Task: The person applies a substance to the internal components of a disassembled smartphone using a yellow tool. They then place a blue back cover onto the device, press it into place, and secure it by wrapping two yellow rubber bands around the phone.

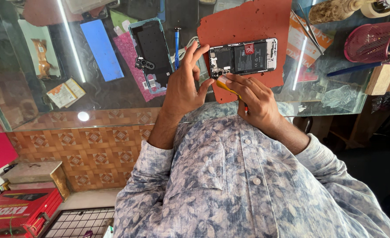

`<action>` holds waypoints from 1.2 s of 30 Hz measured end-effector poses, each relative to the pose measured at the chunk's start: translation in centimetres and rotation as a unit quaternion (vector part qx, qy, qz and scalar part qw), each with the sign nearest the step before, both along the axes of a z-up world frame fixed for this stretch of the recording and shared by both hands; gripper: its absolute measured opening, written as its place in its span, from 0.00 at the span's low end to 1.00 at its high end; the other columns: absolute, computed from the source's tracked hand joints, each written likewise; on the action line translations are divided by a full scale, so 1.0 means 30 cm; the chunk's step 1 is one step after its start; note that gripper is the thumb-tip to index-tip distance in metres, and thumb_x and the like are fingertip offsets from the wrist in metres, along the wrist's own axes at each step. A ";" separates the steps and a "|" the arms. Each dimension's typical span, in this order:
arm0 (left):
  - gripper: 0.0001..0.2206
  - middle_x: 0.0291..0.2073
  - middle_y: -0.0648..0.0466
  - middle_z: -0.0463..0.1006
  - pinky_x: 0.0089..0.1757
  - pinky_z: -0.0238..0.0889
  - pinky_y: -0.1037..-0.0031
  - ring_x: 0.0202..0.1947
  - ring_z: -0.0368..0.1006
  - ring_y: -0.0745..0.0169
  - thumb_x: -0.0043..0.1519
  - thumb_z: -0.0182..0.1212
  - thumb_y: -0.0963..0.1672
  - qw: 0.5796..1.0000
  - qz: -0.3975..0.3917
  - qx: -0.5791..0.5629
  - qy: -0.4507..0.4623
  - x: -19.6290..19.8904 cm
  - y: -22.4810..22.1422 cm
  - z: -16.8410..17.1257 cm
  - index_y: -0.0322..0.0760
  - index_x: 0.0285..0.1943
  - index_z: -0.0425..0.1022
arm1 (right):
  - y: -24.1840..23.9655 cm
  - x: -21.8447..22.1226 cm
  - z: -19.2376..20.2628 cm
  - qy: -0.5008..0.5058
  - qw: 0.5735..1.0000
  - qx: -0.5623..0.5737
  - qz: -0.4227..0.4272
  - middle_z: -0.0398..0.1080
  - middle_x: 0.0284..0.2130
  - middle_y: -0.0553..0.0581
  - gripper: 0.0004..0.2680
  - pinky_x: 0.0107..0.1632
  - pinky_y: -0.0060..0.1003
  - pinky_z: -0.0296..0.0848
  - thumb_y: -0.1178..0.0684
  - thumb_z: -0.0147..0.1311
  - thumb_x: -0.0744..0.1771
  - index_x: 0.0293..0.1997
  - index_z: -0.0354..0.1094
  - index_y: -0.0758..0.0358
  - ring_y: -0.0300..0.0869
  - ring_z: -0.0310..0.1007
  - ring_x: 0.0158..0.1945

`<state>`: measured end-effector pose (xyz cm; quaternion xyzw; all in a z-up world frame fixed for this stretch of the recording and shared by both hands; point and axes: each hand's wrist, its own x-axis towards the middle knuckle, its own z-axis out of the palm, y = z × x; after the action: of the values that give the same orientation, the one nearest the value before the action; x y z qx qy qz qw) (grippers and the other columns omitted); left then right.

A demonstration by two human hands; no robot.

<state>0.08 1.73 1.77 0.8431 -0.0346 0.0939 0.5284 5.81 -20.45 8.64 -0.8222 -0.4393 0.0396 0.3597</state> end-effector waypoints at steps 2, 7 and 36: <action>0.42 0.73 0.49 0.67 0.37 0.72 0.77 0.31 0.71 0.64 0.68 0.69 0.47 1.000 -0.002 -0.007 0.001 0.002 0.001 -0.001 0.29 0.80 0.39 | -0.009 -0.005 -0.005 0.006 1.000 -0.003 -0.003 0.71 0.58 0.64 0.24 0.49 0.45 0.79 0.75 0.51 0.58 0.61 0.64 0.67 0.54 0.78 0.49; 0.42 0.73 0.50 0.67 0.37 0.71 0.76 0.31 0.70 0.63 0.67 0.70 0.47 1.000 -0.003 -0.007 0.008 0.004 0.003 0.009 0.28 0.80 0.40 | -0.041 -0.015 -0.018 0.016 1.000 -0.004 -0.010 0.70 0.59 0.66 0.23 0.48 0.45 0.78 0.75 0.51 0.59 0.60 0.64 0.68 0.54 0.77 0.48; 0.45 0.73 0.50 0.66 0.37 0.70 0.76 0.33 0.71 0.64 0.63 0.76 0.46 0.999 -0.006 0.040 -0.003 0.009 0.001 0.008 0.29 0.80 0.41 | -0.154 -0.043 -0.071 0.002 0.996 -0.002 -0.087 0.71 0.59 0.65 0.22 0.45 0.43 0.77 0.75 0.51 0.58 0.58 0.66 0.68 0.51 0.77 0.44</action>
<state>0.34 1.76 2.01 0.8628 -0.0453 0.0920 0.4950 4.52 -25.07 6.51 -0.8579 -0.3654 0.0111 0.3610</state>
